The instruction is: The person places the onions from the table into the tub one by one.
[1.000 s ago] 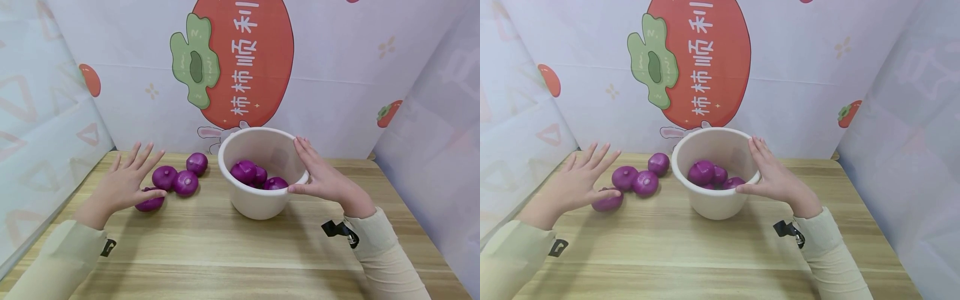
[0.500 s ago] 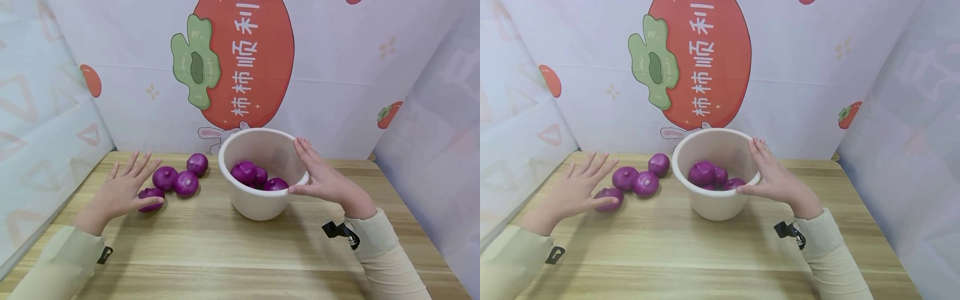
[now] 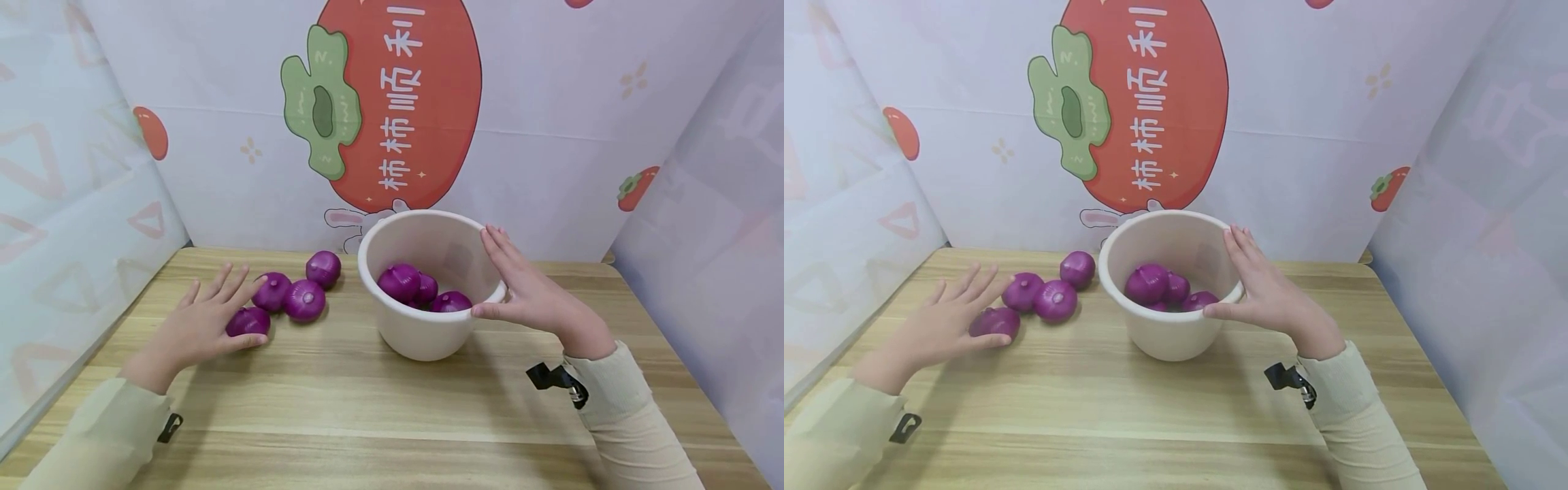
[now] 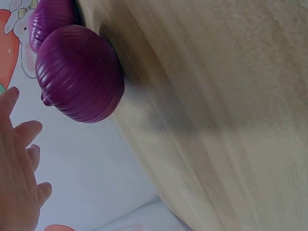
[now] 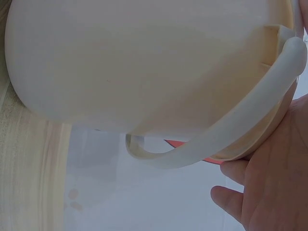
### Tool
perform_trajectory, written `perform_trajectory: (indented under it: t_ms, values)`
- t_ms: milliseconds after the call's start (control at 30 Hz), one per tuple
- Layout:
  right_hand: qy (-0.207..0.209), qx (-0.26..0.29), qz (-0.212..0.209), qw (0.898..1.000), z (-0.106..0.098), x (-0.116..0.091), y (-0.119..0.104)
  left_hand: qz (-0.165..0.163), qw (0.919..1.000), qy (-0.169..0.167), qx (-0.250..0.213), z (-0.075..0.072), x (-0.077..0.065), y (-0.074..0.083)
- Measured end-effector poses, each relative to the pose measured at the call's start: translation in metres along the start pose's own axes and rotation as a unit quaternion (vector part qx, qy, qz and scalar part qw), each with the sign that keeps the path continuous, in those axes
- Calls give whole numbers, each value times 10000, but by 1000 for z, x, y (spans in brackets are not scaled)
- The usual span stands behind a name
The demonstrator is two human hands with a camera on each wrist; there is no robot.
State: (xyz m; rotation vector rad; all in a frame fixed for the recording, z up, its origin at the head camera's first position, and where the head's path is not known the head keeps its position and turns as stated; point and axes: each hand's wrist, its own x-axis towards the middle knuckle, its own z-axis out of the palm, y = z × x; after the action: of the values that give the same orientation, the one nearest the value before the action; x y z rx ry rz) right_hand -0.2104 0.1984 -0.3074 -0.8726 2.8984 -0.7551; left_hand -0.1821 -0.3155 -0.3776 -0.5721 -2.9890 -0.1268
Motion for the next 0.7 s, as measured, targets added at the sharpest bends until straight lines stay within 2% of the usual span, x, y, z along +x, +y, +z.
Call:
perform_trajectory:
  t_ms: [267, 700]
  values:
    - [-8, -20, 6, 10000, 1, 1, 0, -88, 9998, -155, -131, 7, -3, -1]
    - [-28, -33, 67, 10000, 0, -2, -1, -108, 9999, -128, -33, 10, -7, -1]
